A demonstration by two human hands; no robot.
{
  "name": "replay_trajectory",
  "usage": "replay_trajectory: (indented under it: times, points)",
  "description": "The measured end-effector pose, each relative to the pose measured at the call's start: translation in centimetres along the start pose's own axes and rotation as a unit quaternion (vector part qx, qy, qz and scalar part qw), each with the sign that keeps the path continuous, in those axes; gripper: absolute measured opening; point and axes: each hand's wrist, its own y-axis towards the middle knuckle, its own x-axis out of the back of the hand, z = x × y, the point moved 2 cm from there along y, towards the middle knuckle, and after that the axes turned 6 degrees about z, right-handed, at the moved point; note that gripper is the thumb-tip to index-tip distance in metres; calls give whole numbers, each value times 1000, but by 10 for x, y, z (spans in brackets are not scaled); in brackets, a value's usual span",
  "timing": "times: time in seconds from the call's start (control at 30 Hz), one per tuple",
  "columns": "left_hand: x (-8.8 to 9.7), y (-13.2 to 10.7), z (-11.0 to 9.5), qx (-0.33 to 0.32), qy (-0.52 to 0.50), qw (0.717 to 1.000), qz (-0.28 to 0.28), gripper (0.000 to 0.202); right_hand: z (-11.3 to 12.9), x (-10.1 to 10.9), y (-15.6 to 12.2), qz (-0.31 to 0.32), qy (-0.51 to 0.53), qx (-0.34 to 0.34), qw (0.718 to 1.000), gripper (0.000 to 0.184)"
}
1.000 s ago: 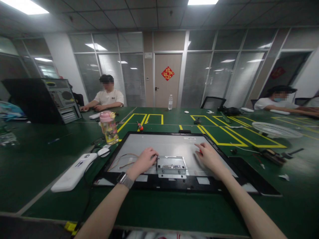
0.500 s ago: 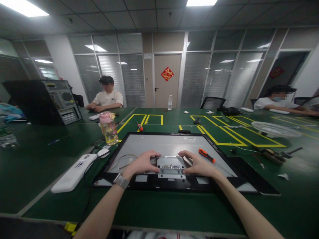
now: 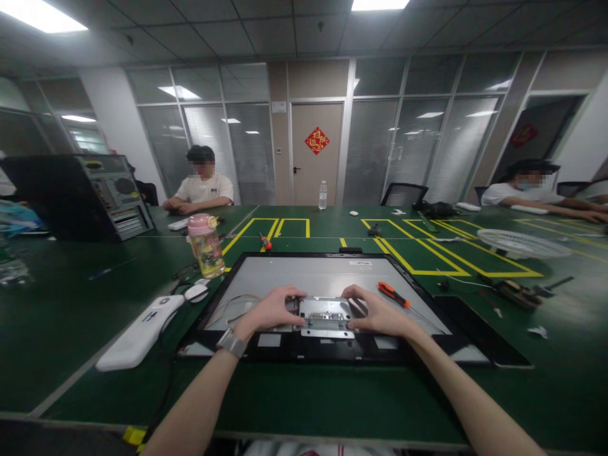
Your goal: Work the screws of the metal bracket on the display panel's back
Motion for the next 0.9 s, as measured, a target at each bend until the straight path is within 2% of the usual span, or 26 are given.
replay_trajectory:
  times: [0.3, 0.43, 0.47, 0.53, 0.6, 0.63, 0.7, 0.8, 0.9]
  points:
    - [2, -1, -5, 5, 3, 1000, -2, 57, -5, -3, 0, 0, -16, -8, 1000, 44]
    - [0, -1, -2, 9, 2, 1000, 4, 59, -9, 8, 1, -15, 3, 3, 1000, 44]
    - [0, -1, -1, 13, 0, 1000, 6, 60, -13, 14, 0, -41, -1, -1, 999, 42]
    - [0, -1, 0, 22, 1, 1000, 11, 62, -26, 32, -5, -157, -58, -36, 985, 37]
    - [0, -2, 0, 27, 3, 999, 18, 63, -44, 46, -13, -230, -168, -114, 952, 37]
    - [0, -2, -1, 28, 3, 999, 21, 64, -55, 50, -16, -218, -228, -173, 933, 41]
    - [1, -2, -1, 28, 2, 999, 25, 65, -73, 51, -22, -151, -322, -286, 890, 44]
    - [0, -2, 1, 30, -5, 999, 32, 67, -80, 47, -26, -122, -341, -305, 881, 25]
    - [0, -2, 3, 34, -10, 999, 35, 67, -69, 44, -21, -124, -341, -289, 886, 23]
